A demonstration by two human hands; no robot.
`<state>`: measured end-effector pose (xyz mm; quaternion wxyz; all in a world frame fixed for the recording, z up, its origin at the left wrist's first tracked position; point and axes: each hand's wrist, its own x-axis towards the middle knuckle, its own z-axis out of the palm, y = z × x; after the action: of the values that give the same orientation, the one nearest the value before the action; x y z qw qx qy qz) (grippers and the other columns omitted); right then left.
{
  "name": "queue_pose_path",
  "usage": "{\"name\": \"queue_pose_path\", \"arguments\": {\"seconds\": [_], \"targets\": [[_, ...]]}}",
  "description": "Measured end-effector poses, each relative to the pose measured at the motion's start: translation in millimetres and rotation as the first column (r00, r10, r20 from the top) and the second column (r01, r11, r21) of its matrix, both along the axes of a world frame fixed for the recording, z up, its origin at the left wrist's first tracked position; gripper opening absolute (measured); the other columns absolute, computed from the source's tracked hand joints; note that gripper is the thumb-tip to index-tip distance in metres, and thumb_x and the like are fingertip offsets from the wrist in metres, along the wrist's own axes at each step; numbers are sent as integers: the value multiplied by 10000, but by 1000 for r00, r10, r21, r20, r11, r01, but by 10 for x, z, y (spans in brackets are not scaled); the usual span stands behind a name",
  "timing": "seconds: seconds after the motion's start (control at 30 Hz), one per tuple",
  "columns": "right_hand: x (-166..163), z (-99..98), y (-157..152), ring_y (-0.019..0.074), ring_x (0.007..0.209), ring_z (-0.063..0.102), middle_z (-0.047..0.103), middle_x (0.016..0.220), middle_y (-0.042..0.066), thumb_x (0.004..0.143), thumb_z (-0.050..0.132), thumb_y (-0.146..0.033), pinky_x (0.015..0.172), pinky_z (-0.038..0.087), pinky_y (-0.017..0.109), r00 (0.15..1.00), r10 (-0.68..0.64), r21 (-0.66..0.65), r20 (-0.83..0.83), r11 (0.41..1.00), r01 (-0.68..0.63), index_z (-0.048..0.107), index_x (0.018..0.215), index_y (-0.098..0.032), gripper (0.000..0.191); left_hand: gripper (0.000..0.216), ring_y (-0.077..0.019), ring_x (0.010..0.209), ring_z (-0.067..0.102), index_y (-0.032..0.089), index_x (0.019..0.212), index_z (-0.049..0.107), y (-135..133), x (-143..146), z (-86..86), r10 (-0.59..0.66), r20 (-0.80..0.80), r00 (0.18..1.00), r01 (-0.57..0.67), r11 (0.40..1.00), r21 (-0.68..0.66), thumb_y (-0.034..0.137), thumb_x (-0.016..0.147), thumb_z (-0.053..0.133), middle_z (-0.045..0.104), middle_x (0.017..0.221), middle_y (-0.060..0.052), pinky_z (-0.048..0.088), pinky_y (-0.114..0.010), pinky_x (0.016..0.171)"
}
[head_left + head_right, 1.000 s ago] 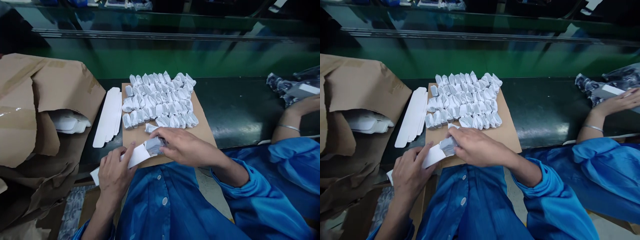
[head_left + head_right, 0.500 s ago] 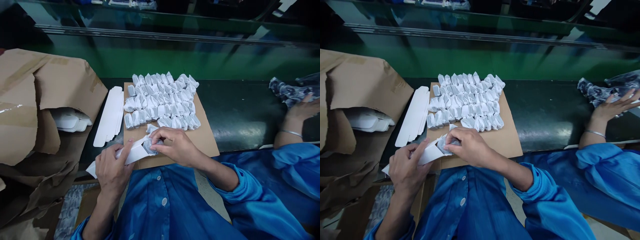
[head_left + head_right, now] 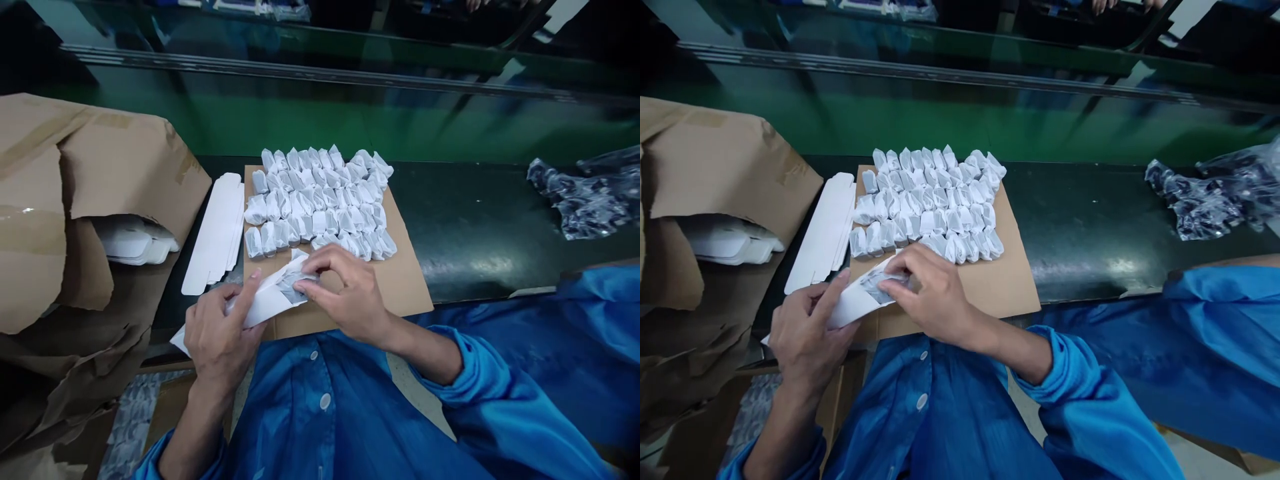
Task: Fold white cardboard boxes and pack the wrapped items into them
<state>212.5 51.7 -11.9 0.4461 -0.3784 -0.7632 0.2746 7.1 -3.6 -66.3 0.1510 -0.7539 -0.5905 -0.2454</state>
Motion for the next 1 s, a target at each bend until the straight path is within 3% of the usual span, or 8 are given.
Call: {"name": "queue_pose_path", "arguments": {"seconds": [0.13,0.2,0.3,0.47,0.57,0.67,0.87,1.0], "targets": [[-45,-70,-93,182,946,671,714,959,81,944,545,-113,830,571,333,981,132,91,145,985,-146,639,1017,-142,123,513,-216,791,553,258,1326,563,13,14,-3,-76,-42,996,74,996,-44,254,821,655,635,927,-60,329,-334,690],[-30,-38,-154,192,1066,657,712,1087,92,938,567,-128,927,558,357,994,52,83,95,995,-60,619,1134,-152,204,550,-215,813,564,244,1354,541,12,32,3,-20,11,1000,21,998,-54,287,820,668,630,946,-67,338,-329,695],[9,53,-242,168,1060,672,717,1109,74,931,590,-150,940,562,327,1000,-16,-73,-2,997,16,574,1249,-159,318,580,-213,819,569,255,1374,520,9,51,9,35,43,998,-34,999,-35,315,820,679,620,958,-67,337,-326,690],[45,141,-299,184,1201,616,641,1308,87,924,593,-180,1003,544,346,970,244,-285,-17,928,-238,415,1445,-168,551,608,-218,816,567,245,1385,503,26,95,8,36,54,998,-36,999,1,333,812,688,614,944,-67,331,-331,680],[39,84,-326,209,1228,589,631,1307,65,898,647,-199,1063,494,402,999,-19,-136,-37,991,14,509,1374,-245,498,594,-217,778,544,234,1370,525,45,228,72,67,37,997,-66,998,-20,315,806,694,614,920,-65,319,-337,660],[78,-28,-339,247,1233,568,586,1341,76,825,743,-252,1042,496,442,949,-269,-211,-165,949,233,471,1409,-284,645,546,-216,776,535,224,1340,563,96,495,174,42,69,997,-44,999,23,370,828,686,615,924,-72,324,-350,664],[450,-122,-148,237,1284,536,507,1440,49,744,813,-239,1034,491,389,729,-524,-383,-440,844,376,454,1422,-312,770,505,-181,801,558,266,1359,549,407,1109,321,-107,179,978,96,993,70,402,880,638,627,941,-38,361,-346,691],[522,-97,-62,268,1158,624,638,1249,70,750,800,-383,947,547,446,651,-493,-489,-578,847,207,496,1398,-267,725,490,-179,819,585,253,1376,519,610,1435,415,-88,215,973,69,993,97,358,905,604,645,947,-30,376,-337,673]]}}
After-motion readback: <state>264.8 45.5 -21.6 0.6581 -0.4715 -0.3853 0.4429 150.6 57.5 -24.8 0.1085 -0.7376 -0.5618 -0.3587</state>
